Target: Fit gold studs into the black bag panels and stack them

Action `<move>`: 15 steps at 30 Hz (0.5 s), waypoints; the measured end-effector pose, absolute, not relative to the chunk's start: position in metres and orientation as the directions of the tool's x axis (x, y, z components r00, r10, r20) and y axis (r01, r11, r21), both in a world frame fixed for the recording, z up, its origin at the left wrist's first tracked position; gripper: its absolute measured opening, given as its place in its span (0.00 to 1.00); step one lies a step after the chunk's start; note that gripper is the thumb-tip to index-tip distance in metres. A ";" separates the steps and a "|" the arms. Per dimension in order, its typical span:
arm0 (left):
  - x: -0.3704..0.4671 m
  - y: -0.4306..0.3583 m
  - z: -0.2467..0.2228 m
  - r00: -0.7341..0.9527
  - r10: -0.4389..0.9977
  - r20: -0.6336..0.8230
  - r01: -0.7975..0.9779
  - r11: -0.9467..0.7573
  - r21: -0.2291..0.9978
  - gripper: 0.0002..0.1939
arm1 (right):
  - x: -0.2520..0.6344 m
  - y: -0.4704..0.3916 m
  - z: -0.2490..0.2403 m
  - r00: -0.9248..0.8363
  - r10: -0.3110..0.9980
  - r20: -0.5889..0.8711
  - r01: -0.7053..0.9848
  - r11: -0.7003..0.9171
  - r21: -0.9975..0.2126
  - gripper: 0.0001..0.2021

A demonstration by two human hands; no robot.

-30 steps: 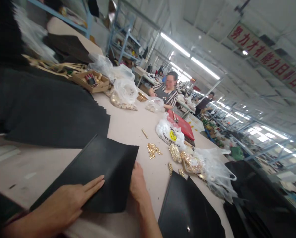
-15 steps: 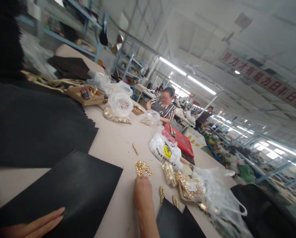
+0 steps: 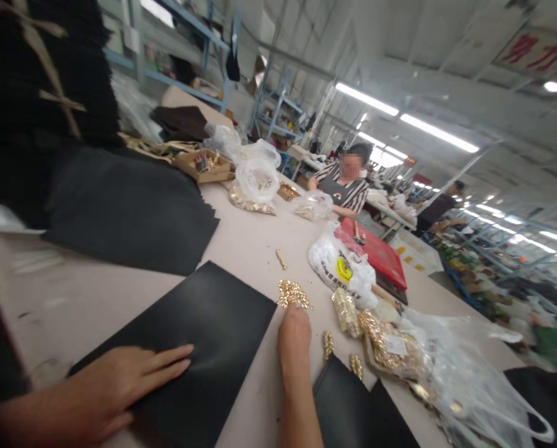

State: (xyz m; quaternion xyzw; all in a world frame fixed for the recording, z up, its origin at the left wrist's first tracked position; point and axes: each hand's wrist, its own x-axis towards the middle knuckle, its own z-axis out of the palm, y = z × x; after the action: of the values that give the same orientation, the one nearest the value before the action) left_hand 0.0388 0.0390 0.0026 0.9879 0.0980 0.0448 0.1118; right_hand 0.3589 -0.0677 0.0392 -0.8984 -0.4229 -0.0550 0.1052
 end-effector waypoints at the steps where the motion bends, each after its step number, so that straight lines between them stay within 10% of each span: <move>1: 0.039 0.036 0.013 0.979 0.194 0.063 0.176 -0.960 0.217 0.46 | 0.362 -0.071 0.042 0.633 0.753 0.179 0.774 -0.608 -0.177 0.19; 9: 0.035 0.036 0.027 0.975 0.108 0.194 0.066 -0.974 0.215 0.29 | 0.288 -0.056 0.050 0.402 0.910 -0.099 0.460 -0.295 -0.837 0.11; 15: 0.035 0.034 0.031 0.963 0.119 0.242 0.061 -0.971 0.233 0.23 | 0.235 -0.047 0.052 0.189 0.968 -0.165 0.619 -0.247 -0.745 0.07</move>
State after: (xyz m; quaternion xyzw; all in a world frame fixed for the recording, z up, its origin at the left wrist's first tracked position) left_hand 0.0346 0.0342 0.0306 0.9843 0.0456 0.1282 0.1125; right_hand 0.2347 -0.0473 0.0521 -0.7215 -0.5501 0.3211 0.2716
